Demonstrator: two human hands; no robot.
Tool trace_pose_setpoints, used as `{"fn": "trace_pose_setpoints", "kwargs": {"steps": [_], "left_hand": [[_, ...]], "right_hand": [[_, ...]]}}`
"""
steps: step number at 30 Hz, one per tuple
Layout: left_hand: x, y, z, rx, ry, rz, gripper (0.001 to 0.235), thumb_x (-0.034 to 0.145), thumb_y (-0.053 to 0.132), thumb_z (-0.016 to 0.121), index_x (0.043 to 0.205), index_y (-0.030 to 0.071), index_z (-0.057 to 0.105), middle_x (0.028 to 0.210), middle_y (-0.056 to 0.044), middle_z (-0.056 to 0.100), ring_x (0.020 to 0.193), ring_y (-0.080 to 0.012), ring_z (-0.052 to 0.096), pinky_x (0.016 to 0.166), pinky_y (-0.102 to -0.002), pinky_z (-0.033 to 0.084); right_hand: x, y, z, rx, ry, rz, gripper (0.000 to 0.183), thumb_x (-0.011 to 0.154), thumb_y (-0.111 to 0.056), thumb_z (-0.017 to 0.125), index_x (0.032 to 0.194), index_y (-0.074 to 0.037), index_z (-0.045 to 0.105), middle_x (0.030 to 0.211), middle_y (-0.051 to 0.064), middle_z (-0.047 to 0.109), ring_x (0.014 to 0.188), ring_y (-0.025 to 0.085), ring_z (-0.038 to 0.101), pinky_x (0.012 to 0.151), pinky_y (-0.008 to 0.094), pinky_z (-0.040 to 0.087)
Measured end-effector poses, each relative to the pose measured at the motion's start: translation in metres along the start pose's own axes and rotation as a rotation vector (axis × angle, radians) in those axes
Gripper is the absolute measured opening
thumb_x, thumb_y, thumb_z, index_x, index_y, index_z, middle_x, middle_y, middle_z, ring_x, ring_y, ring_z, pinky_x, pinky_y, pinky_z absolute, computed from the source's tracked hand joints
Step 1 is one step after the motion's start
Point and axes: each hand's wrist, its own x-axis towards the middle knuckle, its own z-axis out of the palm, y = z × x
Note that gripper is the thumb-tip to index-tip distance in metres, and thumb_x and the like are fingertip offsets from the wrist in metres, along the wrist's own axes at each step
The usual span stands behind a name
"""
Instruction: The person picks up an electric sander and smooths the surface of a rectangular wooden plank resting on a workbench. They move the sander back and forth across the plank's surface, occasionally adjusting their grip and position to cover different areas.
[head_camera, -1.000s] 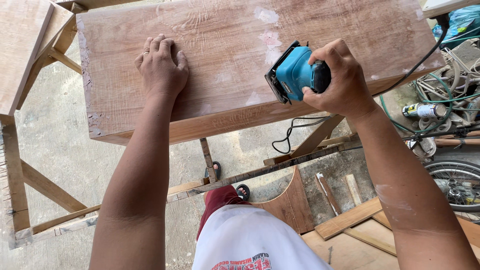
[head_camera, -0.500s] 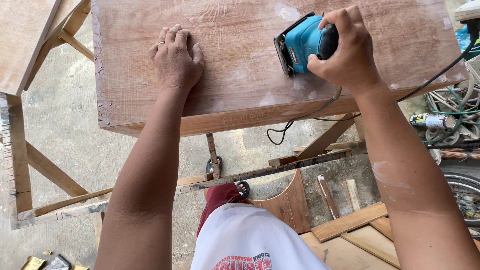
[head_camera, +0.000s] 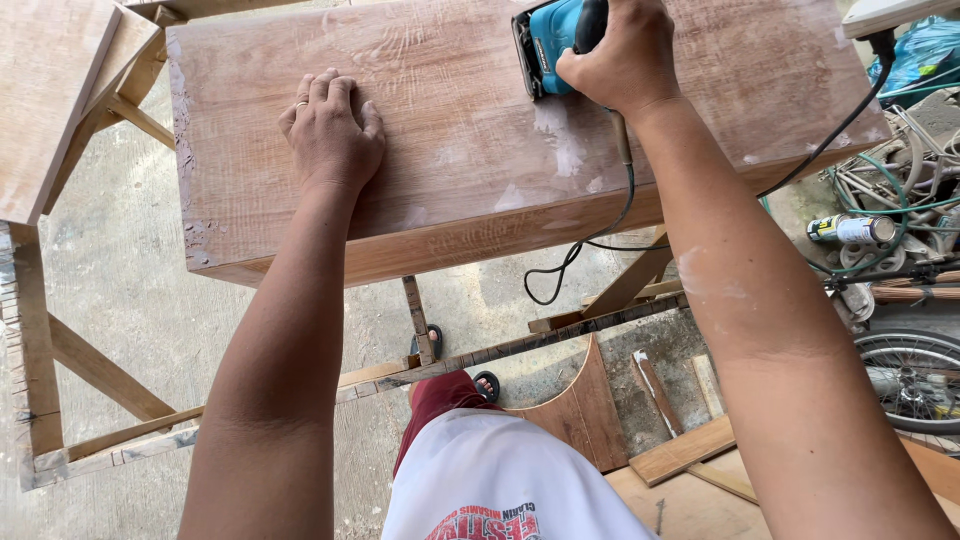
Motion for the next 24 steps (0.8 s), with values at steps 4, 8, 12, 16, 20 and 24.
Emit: {"fn": "trace_pose_setpoints", "kwargs": {"steps": [4,8,12,16,20,24], "left_hand": [[-0.001,0.000,-0.002,-0.018,-0.019,-0.021,0.031,0.090,0.032,0.058,0.116,0.016,0.066,0.138,-0.007,0.062,0.136,-0.0347,0.047,0.102,-0.052,0.029],[0.000,-0.003,0.003,-0.018,-0.021,-0.027,0.033,0.090,0.033,0.059,0.118,0.016,0.065,0.139,-0.008,0.061,0.137,-0.0343,0.046,0.104,-0.050,0.028],[0.001,0.009,-0.017,-0.060,-0.103,-0.093,0.037,0.094,0.032,0.054,0.124,0.014,0.064,0.147,-0.010,0.056,0.143,-0.0358,0.041,0.110,-0.051,0.024],[0.002,0.002,-0.002,-0.027,-0.065,-0.098,0.037,0.091,0.037,0.055,0.121,0.018,0.066,0.144,-0.005,0.060,0.141,-0.0312,0.045,0.108,-0.050,0.027],[-0.002,0.001,0.000,-0.046,-0.066,-0.095,0.035,0.091,0.036,0.055,0.119,0.017,0.066,0.143,-0.007,0.060,0.141,-0.0344,0.045,0.107,-0.050,0.027],[-0.002,0.003,0.002,-0.028,-0.054,-0.079,0.035,0.092,0.036,0.054,0.119,0.017,0.065,0.143,-0.008,0.060,0.140,-0.0337,0.046,0.107,-0.050,0.027]], "right_hand": [[0.004,-0.026,-0.016,0.090,-0.072,0.032,0.046,0.064,-0.020,0.079,0.104,-0.012,0.059,0.094,0.007,0.065,0.081,0.033,0.062,0.062,0.045,0.051],[0.007,-0.038,-0.022,0.186,-0.163,0.035,0.048,0.066,-0.017,0.073,0.111,-0.016,0.056,0.100,0.003,0.062,0.091,0.032,0.059,0.068,0.046,0.051],[0.024,-0.017,-0.003,0.157,-0.096,0.046,0.049,0.066,-0.017,0.076,0.110,-0.015,0.053,0.105,0.013,0.054,0.079,0.037,0.061,0.060,0.049,0.052],[0.032,-0.010,0.005,0.124,-0.129,0.189,0.051,0.064,-0.023,0.079,0.109,-0.018,0.054,0.102,0.009,0.050,0.083,0.034,0.061,0.069,0.052,0.055],[0.022,-0.018,-0.002,0.142,-0.188,0.191,0.053,0.066,-0.026,0.081,0.112,-0.019,0.054,0.104,0.009,0.049,0.084,0.034,0.061,0.066,0.050,0.056],[0.022,-0.031,-0.014,0.175,-0.260,0.162,0.050,0.064,-0.023,0.076,0.110,-0.021,0.055,0.102,0.009,0.050,0.082,0.033,0.060,0.067,0.048,0.053]]}}
